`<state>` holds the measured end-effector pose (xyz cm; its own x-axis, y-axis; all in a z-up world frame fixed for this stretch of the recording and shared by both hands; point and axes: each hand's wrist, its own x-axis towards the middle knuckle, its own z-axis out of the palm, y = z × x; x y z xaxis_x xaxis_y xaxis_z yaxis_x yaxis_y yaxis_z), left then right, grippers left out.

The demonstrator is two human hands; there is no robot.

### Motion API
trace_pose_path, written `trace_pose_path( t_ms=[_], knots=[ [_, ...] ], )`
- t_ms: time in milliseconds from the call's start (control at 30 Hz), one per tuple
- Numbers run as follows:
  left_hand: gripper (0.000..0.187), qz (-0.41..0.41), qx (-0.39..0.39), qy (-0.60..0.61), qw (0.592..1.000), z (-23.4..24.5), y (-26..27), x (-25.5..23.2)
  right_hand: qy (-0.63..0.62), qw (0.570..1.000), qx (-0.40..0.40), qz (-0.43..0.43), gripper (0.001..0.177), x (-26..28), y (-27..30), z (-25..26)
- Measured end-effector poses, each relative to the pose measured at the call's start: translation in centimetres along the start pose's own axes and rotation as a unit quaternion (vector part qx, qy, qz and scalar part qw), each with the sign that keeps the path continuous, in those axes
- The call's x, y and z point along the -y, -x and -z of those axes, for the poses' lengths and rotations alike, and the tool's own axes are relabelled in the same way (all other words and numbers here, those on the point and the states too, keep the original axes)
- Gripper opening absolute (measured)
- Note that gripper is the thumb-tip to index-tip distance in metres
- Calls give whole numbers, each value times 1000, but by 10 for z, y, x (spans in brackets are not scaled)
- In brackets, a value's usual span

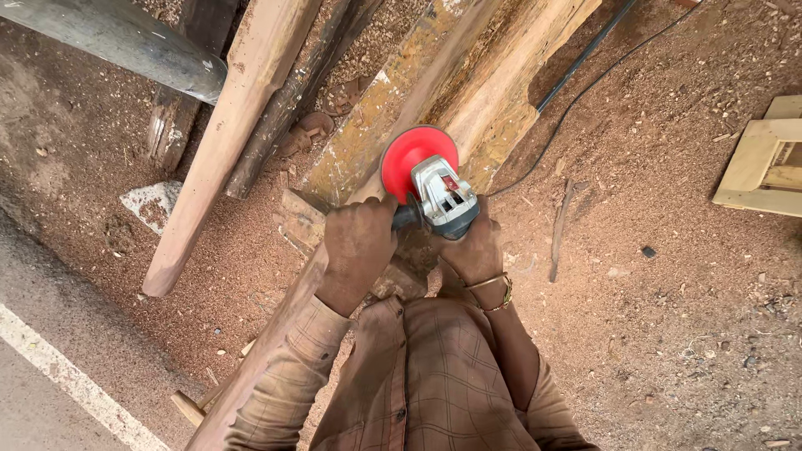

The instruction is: The person uses a red orbital sander to smooth the surface of a long wooden log resting on supports. They move the sander back and forth along the length of the log, occasionally repositioning their hands and the tool to cover different areas.

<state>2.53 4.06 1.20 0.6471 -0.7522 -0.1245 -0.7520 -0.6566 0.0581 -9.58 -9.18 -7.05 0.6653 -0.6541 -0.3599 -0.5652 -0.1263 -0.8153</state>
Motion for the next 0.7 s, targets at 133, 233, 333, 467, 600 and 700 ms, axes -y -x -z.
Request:
trace_pose_path(
  t_ms=[133, 233, 333, 467, 600, 700],
  knots=[
    [19, 43, 79, 26, 996, 0, 5, 5, 94, 992, 46, 65, 84, -2, -3, 3],
    [25, 79, 96, 44, 991, 10, 4, 13, 118, 987, 91, 53, 80, 10, -5, 4],
    [32, 57, 50, 53, 996, 8, 4, 7, 74, 994, 72, 34, 81, 12, -2, 11],
    [27, 49, 61, 34, 996, 8, -4, 3, 89, 991, 65, 72, 83, 15, -11, 17],
    [27, 75, 103, 29, 991, 19, -2, 1, 102, 987, 105, 70, 62, 20, -11, 23],
    [27, 49, 67, 32, 996, 30, -4, 0, 102, 992, 76, 7, 81, 27, -8, 25]
  ],
)
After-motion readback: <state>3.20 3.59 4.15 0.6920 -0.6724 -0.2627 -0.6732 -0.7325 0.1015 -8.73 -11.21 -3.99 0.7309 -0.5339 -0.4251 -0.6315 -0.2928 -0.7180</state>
